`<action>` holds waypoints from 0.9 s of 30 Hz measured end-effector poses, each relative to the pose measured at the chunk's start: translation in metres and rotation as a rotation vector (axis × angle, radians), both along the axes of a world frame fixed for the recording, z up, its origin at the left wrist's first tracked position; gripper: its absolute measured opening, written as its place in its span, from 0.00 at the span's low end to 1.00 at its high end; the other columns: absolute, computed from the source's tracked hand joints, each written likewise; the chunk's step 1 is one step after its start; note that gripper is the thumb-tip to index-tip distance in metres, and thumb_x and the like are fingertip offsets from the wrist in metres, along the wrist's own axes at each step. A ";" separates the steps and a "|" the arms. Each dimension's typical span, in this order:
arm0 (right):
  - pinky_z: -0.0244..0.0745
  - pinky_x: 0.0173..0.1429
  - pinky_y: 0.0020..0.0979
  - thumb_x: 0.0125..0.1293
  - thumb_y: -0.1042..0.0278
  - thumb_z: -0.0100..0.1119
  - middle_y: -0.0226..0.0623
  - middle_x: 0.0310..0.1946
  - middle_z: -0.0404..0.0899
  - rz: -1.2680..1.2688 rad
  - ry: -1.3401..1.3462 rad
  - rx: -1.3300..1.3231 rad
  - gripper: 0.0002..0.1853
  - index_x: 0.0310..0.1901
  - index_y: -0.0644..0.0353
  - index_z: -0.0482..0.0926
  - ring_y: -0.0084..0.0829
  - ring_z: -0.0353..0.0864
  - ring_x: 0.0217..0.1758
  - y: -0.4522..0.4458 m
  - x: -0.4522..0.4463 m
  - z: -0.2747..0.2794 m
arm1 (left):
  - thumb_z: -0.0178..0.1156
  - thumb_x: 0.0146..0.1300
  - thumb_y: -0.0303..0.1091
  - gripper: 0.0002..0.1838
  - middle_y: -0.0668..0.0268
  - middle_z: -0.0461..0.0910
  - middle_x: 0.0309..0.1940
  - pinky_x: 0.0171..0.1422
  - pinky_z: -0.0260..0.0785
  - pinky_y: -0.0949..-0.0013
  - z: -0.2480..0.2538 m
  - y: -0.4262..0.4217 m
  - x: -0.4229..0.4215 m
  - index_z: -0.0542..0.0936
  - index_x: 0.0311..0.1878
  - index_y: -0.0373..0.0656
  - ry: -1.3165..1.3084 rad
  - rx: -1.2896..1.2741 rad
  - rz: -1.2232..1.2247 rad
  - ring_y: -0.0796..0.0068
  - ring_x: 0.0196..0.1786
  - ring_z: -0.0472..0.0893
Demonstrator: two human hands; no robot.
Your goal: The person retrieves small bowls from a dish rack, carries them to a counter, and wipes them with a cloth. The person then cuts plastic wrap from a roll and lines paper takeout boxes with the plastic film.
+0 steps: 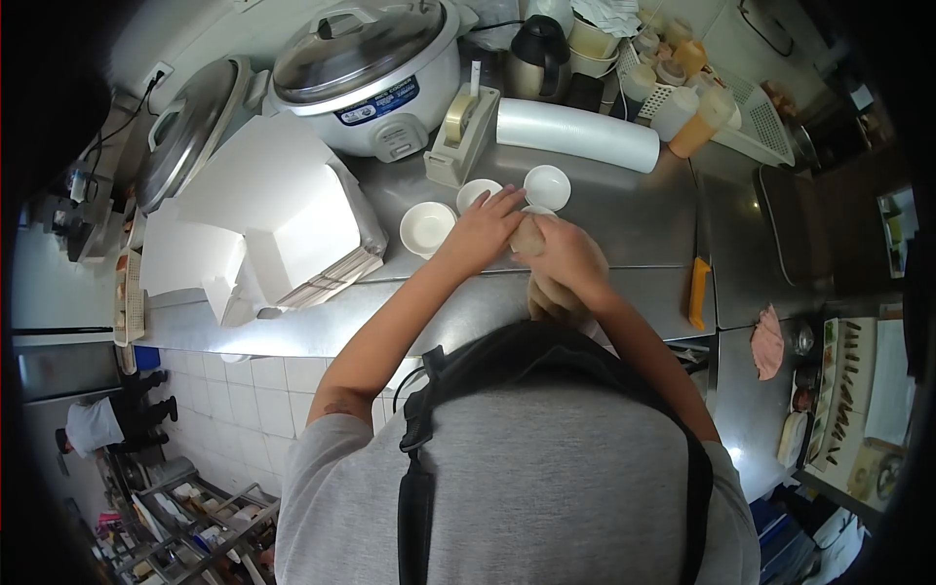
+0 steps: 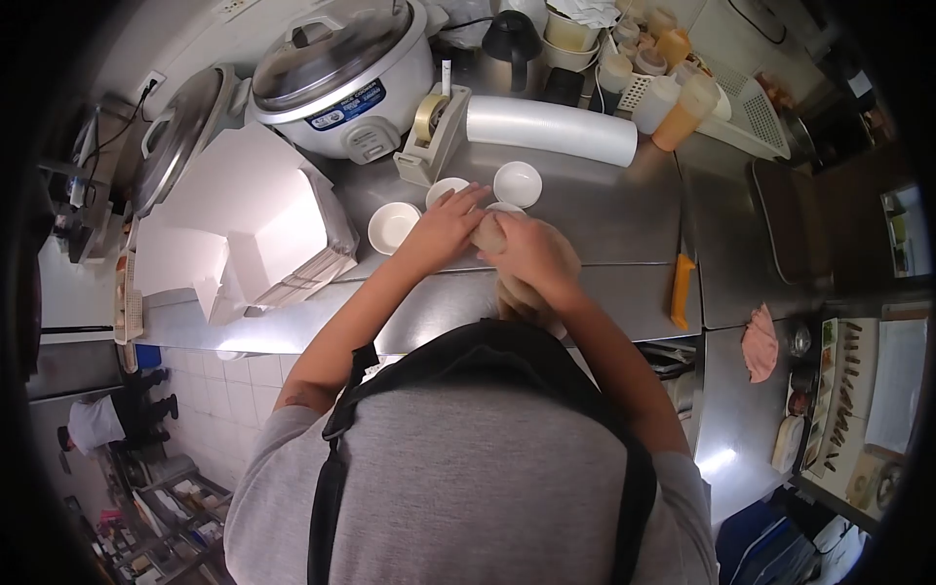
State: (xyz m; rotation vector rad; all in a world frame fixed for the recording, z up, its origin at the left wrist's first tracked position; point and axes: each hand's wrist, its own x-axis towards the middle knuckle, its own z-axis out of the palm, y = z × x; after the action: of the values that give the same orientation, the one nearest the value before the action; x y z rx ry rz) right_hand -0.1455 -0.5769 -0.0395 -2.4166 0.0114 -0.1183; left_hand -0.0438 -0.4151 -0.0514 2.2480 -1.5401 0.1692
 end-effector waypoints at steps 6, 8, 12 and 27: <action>0.72 0.56 0.29 0.61 0.54 0.68 0.40 0.46 0.82 -0.283 -0.058 0.609 0.24 0.49 0.67 0.78 0.29 0.79 0.50 -0.024 -0.018 0.003 | 0.62 0.60 0.39 0.14 0.59 0.70 0.63 0.72 0.60 0.52 0.020 0.000 -0.001 0.79 0.47 0.43 -0.050 -0.037 -0.028 0.56 0.68 0.67; 0.71 0.56 0.28 0.67 0.53 0.62 0.37 0.44 0.81 -0.488 -0.203 0.649 0.22 0.48 0.68 0.78 0.23 0.76 0.48 -0.026 -0.027 0.008 | 0.62 0.61 0.40 0.13 0.59 0.71 0.62 0.71 0.60 0.53 0.021 -0.011 -0.006 0.79 0.44 0.43 -0.018 -0.117 -0.032 0.56 0.68 0.67; 0.71 0.54 0.29 0.73 0.54 0.52 0.33 0.41 0.79 -0.615 -0.372 1.072 0.20 0.49 0.67 0.77 0.24 0.75 0.46 -0.041 -0.037 0.019 | 0.62 0.61 0.40 0.12 0.59 0.72 0.60 0.69 0.63 0.54 0.016 -0.023 -0.005 0.78 0.42 0.43 -0.026 -0.149 -0.108 0.55 0.64 0.70; 0.72 0.47 0.34 0.68 0.60 0.56 0.47 0.39 0.80 -0.410 -0.172 0.609 0.15 0.44 0.67 0.79 0.45 0.80 0.41 -0.032 -0.033 0.020 | 0.43 0.77 0.44 0.18 0.66 0.80 0.50 0.56 0.75 0.70 0.033 -0.022 -0.069 0.71 0.58 0.42 1.990 -0.698 0.012 0.73 0.48 0.82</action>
State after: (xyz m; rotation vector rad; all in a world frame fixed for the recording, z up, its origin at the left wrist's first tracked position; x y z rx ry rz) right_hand -0.1782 -0.6088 -0.0199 -1.7617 0.4063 -0.4415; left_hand -0.1132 -0.4370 -0.0181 0.8449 -0.1801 -1.0164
